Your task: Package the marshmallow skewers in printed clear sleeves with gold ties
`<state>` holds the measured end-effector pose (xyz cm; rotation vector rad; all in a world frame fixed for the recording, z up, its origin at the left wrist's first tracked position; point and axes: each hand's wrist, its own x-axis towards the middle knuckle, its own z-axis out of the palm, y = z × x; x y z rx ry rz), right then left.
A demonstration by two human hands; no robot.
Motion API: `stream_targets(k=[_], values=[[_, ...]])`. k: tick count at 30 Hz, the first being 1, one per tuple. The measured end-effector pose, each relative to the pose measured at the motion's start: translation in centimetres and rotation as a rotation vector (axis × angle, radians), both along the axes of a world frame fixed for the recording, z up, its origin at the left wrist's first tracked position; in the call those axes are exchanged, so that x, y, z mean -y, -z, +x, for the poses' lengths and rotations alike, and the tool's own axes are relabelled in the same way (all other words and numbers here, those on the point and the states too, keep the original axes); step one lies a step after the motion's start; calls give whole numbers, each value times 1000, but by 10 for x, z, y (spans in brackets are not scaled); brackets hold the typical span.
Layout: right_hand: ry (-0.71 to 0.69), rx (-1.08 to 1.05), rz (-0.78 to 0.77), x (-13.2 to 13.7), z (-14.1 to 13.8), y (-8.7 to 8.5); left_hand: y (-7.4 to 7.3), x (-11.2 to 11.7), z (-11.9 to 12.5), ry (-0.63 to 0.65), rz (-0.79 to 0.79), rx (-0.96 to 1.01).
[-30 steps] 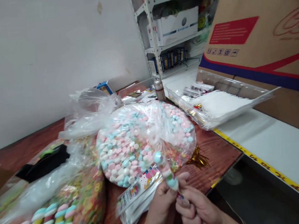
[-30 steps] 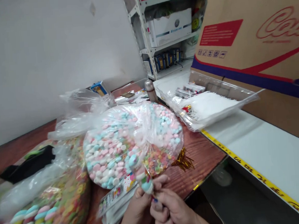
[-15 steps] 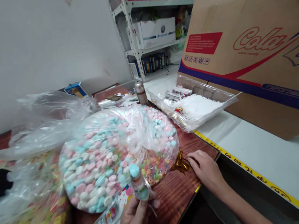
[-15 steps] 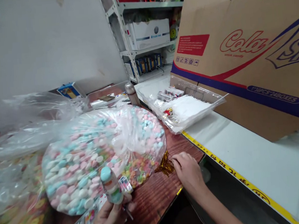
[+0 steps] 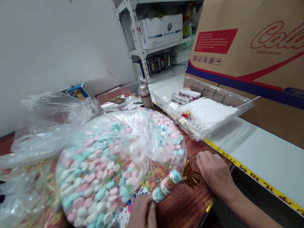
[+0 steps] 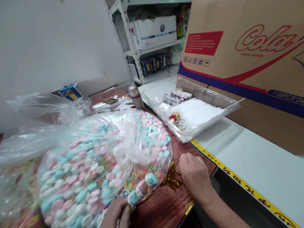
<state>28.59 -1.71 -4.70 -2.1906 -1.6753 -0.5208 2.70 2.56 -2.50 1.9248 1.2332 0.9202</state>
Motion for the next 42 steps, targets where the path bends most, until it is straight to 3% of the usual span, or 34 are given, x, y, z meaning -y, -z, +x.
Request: stream_targets(k=[4,8,13,17,25,31,33,35,37,40,42], values=[[-129,-56,128,12,-34,-17,2,0,17,95,368,-241],[-358,-200,257,19,-78,-16,5,6,36,54,541,-374],[-424,-261,281,19,-102,0,0,10,39,2,599,-327],[-421,-321,298,18,-106,-1,-4,12,35,-2,637,-279],[-414,-340,301,15,-111,1,-1,10,34,8,455,-192],[-425,-374,295,13,-113,2,5,8,30,17,440,-171],[-417,-394,298,12,-114,3,4,7,30,23,359,-106],[-418,-481,299,10,-114,3,2,6,31,-20,181,31],[-396,-686,261,8,-114,3,-1,5,36,-98,-139,255],[-310,-1189,120,3,-114,2,-5,5,46,-173,-709,721],[-278,-1448,58,1,-113,0,-7,5,52,-168,-939,967]])
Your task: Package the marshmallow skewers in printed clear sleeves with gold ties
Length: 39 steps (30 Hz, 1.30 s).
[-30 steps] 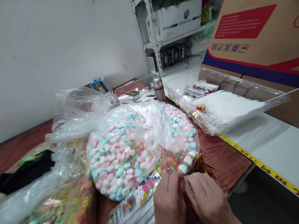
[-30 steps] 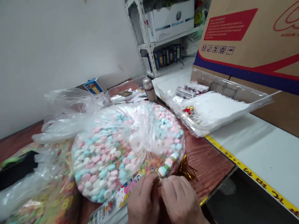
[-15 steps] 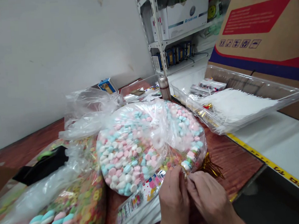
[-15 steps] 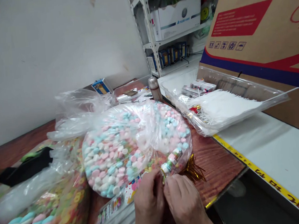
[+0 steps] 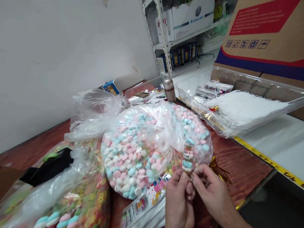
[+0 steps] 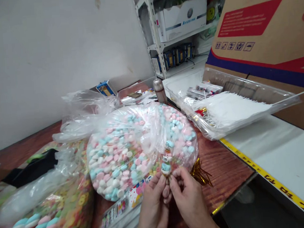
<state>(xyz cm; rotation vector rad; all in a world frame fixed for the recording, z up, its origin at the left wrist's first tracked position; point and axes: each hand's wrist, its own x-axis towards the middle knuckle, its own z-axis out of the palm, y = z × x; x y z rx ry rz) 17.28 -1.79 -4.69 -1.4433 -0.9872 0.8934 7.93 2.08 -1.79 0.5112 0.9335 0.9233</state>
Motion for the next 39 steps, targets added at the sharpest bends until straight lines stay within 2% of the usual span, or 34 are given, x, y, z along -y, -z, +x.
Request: stream_targets(k=[2,5,7,9,11,12,14,17,19,22,25,29,31,33,36,37,39], values=[[-15,-71,-7,-2,2,-1,0,1,3,-2,-75,115],[-21,149,54,-2,7,-1,2,2,3,32,-40,89],[-10,413,141,-1,10,1,4,3,-1,79,131,-103],[12,612,235,0,11,3,7,3,-6,107,433,-400],[27,696,292,1,10,5,8,4,-11,106,704,-658],[26,703,301,1,9,4,8,4,-12,96,766,-735],[6,692,297,2,7,2,8,5,-11,88,727,-768],[-7,668,319,3,5,-3,7,8,-7,114,513,-596],[12,661,353,4,5,-6,5,9,-6,140,435,-477],[43,689,391,5,8,-11,-1,10,-7,164,466,-412],[29,732,439,9,12,-18,-10,8,-13,250,541,-328],[-146,686,417,19,17,-28,-23,4,-28,332,485,-152],[-245,624,373,24,20,-33,-28,3,-39,361,493,-137],[-283,555,333,29,22,-39,-31,3,-49,443,581,-202],[-275,424,229,35,24,-47,-31,6,-59,608,846,-504],[-277,364,175,37,24,-50,-30,8,-60,626,930,-629],[-300,211,58,39,21,-53,-28,13,-61,583,1038,-836]])
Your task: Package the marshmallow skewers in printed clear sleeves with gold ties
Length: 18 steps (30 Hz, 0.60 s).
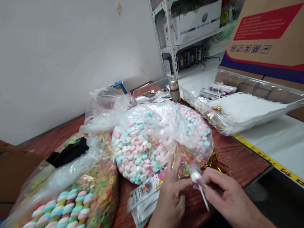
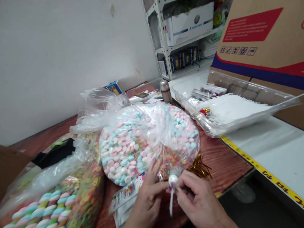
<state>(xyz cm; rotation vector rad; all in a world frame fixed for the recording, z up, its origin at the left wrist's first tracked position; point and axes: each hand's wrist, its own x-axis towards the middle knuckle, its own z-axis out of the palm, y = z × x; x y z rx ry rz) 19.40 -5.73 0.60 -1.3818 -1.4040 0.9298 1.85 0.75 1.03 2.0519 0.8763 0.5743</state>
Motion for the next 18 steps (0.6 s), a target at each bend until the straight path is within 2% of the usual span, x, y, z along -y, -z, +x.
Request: stream_targets(k=[2,3,6,8,11,13,16,18], values=[[-51,-227,-152,3,-5,1,0,7,0,-78,66,-19],[-71,-379,-224,4,-9,3,-2,10,-1,-89,49,4],[-59,-815,-396,10,-20,12,-11,20,-5,-13,-152,145],[-12,-916,-449,14,-28,16,-17,27,-8,9,-306,253],[-76,-795,-472,21,-43,14,-20,41,-11,-95,-517,362],[-218,-684,-471,24,-55,12,-19,54,-20,-180,-593,351],[-446,-406,-396,21,-68,11,-18,77,-55,-418,-565,262],[-445,-107,-256,10,-70,12,-21,97,-91,-630,-555,151]])
